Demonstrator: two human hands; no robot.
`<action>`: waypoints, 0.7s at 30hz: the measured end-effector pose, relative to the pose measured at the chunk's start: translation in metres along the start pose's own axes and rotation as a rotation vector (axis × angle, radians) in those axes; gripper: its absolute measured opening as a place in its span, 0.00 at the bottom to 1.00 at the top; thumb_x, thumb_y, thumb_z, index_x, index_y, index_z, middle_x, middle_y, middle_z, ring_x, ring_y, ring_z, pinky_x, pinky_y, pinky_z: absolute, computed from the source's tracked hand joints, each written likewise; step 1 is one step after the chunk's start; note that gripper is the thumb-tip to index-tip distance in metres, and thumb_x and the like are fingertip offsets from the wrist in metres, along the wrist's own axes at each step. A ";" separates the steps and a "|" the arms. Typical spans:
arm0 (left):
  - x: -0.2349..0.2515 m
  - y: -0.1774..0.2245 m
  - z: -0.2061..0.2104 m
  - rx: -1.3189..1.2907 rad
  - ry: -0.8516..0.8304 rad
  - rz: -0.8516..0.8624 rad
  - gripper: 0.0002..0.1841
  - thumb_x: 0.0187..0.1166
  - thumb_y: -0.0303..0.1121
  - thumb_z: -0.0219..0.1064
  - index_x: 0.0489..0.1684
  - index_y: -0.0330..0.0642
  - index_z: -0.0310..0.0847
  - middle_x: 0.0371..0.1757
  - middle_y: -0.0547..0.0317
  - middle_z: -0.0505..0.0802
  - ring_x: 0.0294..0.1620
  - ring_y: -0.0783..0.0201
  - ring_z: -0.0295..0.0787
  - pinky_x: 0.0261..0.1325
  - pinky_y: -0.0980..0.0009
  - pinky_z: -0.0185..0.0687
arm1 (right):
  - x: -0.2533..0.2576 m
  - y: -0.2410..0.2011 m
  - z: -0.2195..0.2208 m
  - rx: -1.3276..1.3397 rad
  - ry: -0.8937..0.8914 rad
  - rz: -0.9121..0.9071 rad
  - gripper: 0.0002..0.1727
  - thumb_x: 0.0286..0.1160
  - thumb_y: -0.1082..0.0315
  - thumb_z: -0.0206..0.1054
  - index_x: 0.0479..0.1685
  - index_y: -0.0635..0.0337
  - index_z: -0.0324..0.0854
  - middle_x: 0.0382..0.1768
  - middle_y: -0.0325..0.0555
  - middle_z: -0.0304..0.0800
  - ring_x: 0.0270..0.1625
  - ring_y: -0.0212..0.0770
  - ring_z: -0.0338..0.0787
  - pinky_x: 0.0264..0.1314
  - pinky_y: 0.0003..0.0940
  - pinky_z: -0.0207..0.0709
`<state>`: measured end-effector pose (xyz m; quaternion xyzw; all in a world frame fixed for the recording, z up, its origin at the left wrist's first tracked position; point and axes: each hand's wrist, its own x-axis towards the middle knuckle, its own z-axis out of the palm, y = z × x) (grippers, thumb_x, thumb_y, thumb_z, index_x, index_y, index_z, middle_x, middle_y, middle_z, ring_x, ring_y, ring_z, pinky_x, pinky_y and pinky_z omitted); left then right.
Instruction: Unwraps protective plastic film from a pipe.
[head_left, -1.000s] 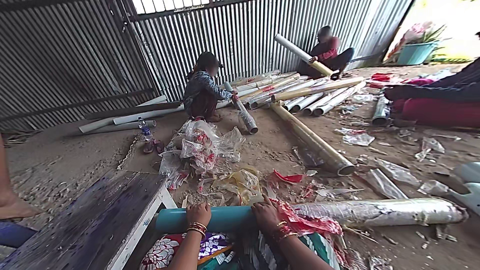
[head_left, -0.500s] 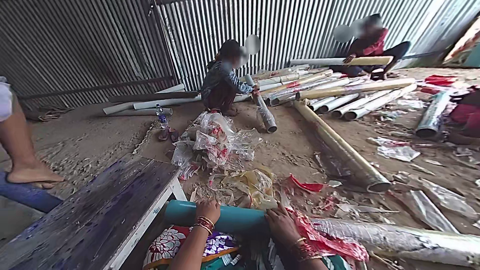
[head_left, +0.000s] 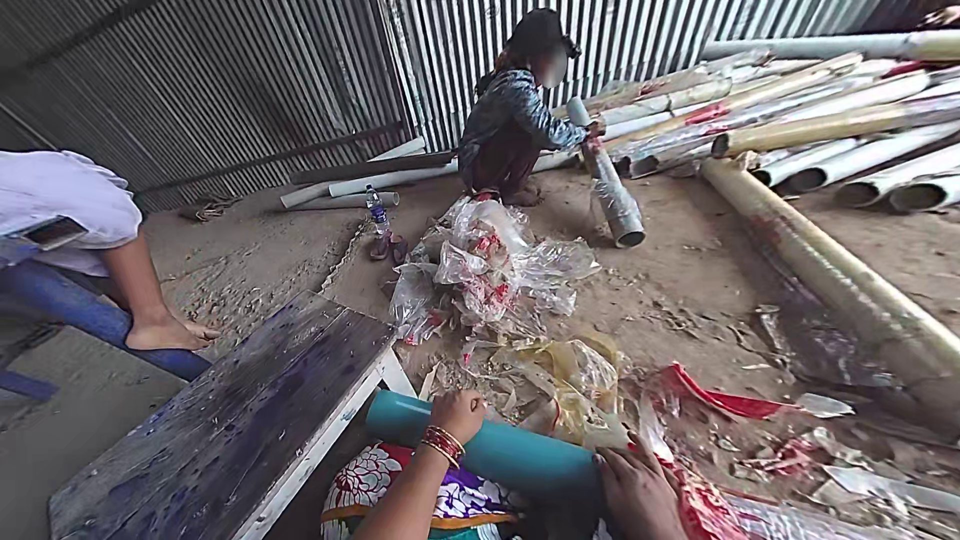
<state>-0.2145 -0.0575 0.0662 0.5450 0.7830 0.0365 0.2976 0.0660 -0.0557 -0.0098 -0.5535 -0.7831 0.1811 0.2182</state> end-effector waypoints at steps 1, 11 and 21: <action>-0.005 -0.001 -0.005 -0.094 0.059 0.031 0.21 0.91 0.41 0.54 0.73 0.40 0.83 0.66 0.45 0.92 0.71 0.50 0.87 0.80 0.48 0.72 | -0.003 -0.001 -0.001 0.007 -0.016 0.004 0.22 0.86 0.61 0.54 0.55 0.67 0.92 0.61 0.61 0.93 0.83 0.74 0.72 0.80 0.76 0.56; -0.118 0.007 -0.153 -0.139 0.735 0.363 0.17 0.88 0.34 0.61 0.62 0.30 0.87 0.54 0.43 0.96 0.54 0.55 0.95 0.66 0.59 0.86 | -0.011 -0.007 -0.017 -0.052 -0.307 0.043 0.33 0.88 0.48 0.57 0.82 0.63 0.75 0.84 0.63 0.73 0.95 0.69 0.50 0.91 0.70 0.37; -0.320 0.105 -0.182 -0.112 1.034 1.338 0.38 0.73 0.44 0.77 0.77 0.29 0.69 0.73 0.48 0.85 0.68 0.59 0.87 0.69 0.63 0.85 | -0.005 -0.011 -0.025 -0.001 -0.399 0.114 0.31 0.90 0.49 0.57 0.84 0.58 0.74 0.86 0.54 0.72 0.97 0.60 0.46 0.94 0.63 0.35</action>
